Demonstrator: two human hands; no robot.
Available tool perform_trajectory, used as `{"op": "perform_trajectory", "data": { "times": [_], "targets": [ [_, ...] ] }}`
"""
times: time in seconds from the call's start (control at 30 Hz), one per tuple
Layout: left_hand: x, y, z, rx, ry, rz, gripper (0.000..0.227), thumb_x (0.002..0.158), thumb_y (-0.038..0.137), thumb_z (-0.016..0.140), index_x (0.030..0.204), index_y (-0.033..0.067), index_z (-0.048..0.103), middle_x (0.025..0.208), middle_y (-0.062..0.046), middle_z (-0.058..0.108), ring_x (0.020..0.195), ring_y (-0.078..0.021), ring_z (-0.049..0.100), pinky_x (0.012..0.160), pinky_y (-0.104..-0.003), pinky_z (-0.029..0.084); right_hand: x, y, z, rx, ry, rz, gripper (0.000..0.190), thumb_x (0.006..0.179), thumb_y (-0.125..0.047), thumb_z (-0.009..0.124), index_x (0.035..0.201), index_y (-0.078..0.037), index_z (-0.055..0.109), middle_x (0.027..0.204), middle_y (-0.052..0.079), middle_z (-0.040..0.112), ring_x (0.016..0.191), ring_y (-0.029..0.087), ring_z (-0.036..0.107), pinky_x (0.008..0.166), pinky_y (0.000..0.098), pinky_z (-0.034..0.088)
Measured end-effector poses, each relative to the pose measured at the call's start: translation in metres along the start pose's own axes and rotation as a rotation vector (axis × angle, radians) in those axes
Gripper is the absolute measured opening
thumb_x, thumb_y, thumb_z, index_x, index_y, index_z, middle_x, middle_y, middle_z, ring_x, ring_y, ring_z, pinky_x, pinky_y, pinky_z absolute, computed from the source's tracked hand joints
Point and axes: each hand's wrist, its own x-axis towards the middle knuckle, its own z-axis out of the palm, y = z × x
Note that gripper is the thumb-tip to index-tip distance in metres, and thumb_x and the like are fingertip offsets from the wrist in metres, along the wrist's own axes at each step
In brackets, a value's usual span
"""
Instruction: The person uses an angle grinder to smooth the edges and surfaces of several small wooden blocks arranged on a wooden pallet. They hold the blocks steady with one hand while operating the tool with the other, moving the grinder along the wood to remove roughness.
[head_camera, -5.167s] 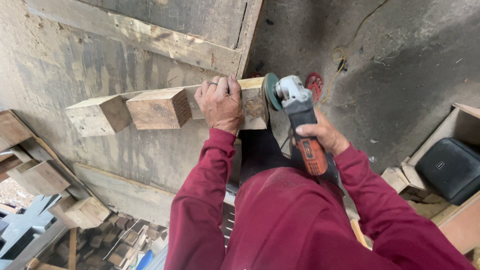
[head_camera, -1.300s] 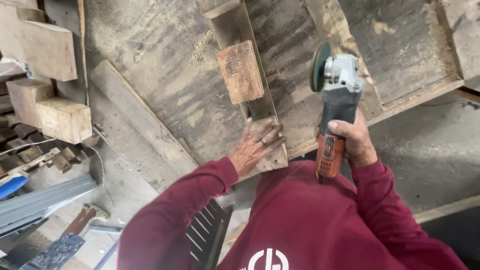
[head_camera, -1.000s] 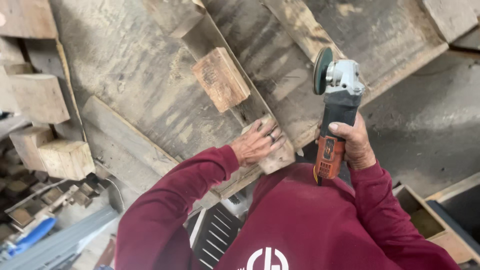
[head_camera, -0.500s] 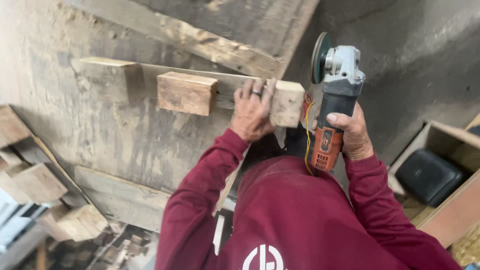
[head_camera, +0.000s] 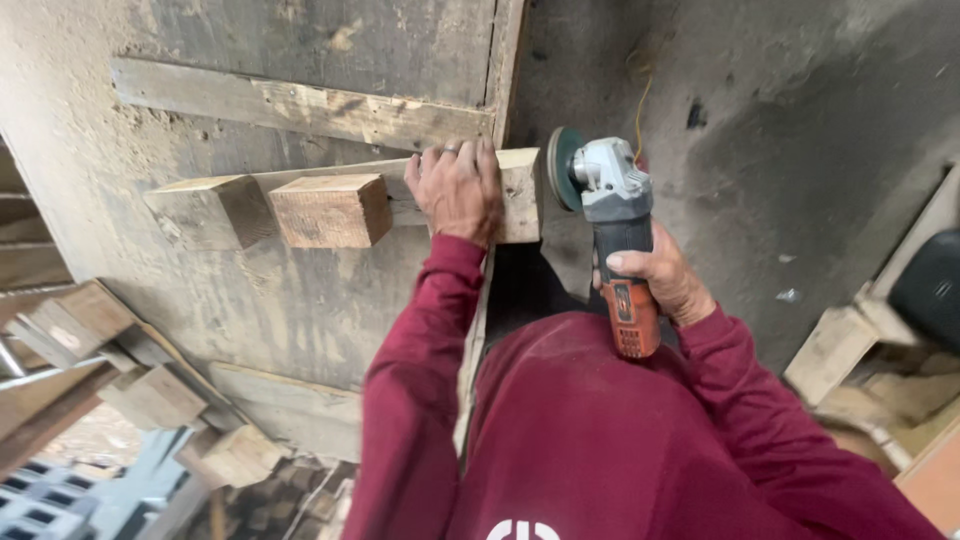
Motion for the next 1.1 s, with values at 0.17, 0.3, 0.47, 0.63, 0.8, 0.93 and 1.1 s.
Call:
{"op": "perform_trajectory", "data": {
  "times": [0.17, 0.3, 0.47, 0.63, 0.8, 0.93, 1.1],
  "targets": [
    [0.004, -0.005, 0.012, 0.028, 0.065, -0.012, 0.041, 0.108, 0.035, 0.047, 0.086, 0.0113, 0.073, 0.084, -0.005, 0.072, 0.088, -0.0253, 0.063, 0.098, -0.044, 0.04, 0.0, 0.004, 0.011, 0.0, -0.026, 0.004, 0.047, 0.075, -0.028, 0.074, 0.11, -0.001, 0.057, 0.081, 0.009, 0.066, 0.07, 0.019, 0.068, 0.066, 0.0354, 0.06],
    [0.0, -0.007, 0.013, 0.035, 0.014, -0.054, 0.04, 0.106, 0.034, 0.05, 0.081, 0.0115, 0.072, 0.078, -0.006, 0.07, 0.085, -0.026, 0.062, 0.095, -0.043, 0.042, -0.005, 0.008, 0.02, 0.047, -0.071, 0.046, 0.043, 0.077, -0.027, 0.074, 0.104, 0.002, 0.059, 0.081, 0.01, 0.065, 0.07, 0.021, 0.068, 0.065, 0.0372, 0.06],
    [0.002, -0.005, 0.014, 0.032, 0.105, -0.001, 0.037, 0.105, 0.034, 0.05, 0.083, 0.0126, 0.071, 0.084, -0.004, 0.072, 0.088, -0.0258, 0.062, 0.092, -0.044, 0.041, -0.017, 0.015, 0.025, 0.046, -0.034, 0.08, 0.054, 0.074, -0.028, 0.073, 0.117, 0.001, 0.056, 0.082, 0.009, 0.065, 0.07, 0.02, 0.068, 0.067, 0.0353, 0.059],
    [0.002, -0.005, 0.013, -0.004, 0.069, -0.022, 0.038, 0.105, 0.034, 0.05, 0.082, 0.0119, 0.07, 0.088, -0.003, 0.073, 0.087, -0.0255, 0.062, 0.094, -0.044, 0.041, -0.026, 0.02, 0.02, -0.005, -0.01, 0.118, 0.061, 0.072, -0.029, 0.071, 0.122, -0.001, 0.053, 0.081, 0.01, 0.067, 0.068, 0.02, 0.068, 0.065, 0.0352, 0.059],
    [0.003, -0.004, 0.012, 0.021, 0.053, -0.026, 0.038, 0.105, 0.034, 0.05, 0.081, 0.0122, 0.07, 0.088, -0.003, 0.073, 0.087, -0.0254, 0.061, 0.094, -0.045, 0.04, -0.012, 0.023, 0.012, -0.043, -0.081, 0.059, 0.052, 0.077, -0.029, 0.072, 0.115, 0.003, 0.056, 0.082, 0.012, 0.069, 0.071, 0.021, 0.069, 0.068, 0.035, 0.059],
    [0.005, -0.004, 0.012, 0.014, 0.069, -0.017, 0.038, 0.106, 0.034, 0.049, 0.084, 0.0122, 0.071, 0.089, -0.002, 0.073, 0.088, -0.0249, 0.061, 0.094, -0.045, 0.04, 0.003, 0.024, 0.009, 0.043, -0.047, 0.046, 0.052, 0.076, -0.028, 0.072, 0.115, 0.0, 0.052, 0.084, 0.01, 0.065, 0.072, 0.021, 0.069, 0.066, 0.0353, 0.059],
    [0.005, -0.005, 0.014, 0.041, 0.034, -0.037, 0.04, 0.105, 0.035, 0.048, 0.081, 0.0119, 0.07, 0.089, -0.002, 0.074, 0.087, -0.0245, 0.061, 0.095, -0.045, 0.04, -0.001, 0.026, 0.009, -0.006, 0.021, 0.136, 0.059, 0.072, -0.031, 0.073, 0.118, -0.002, 0.051, 0.083, 0.01, 0.064, 0.068, 0.021, 0.069, 0.063, 0.0375, 0.061]
  ]
}}
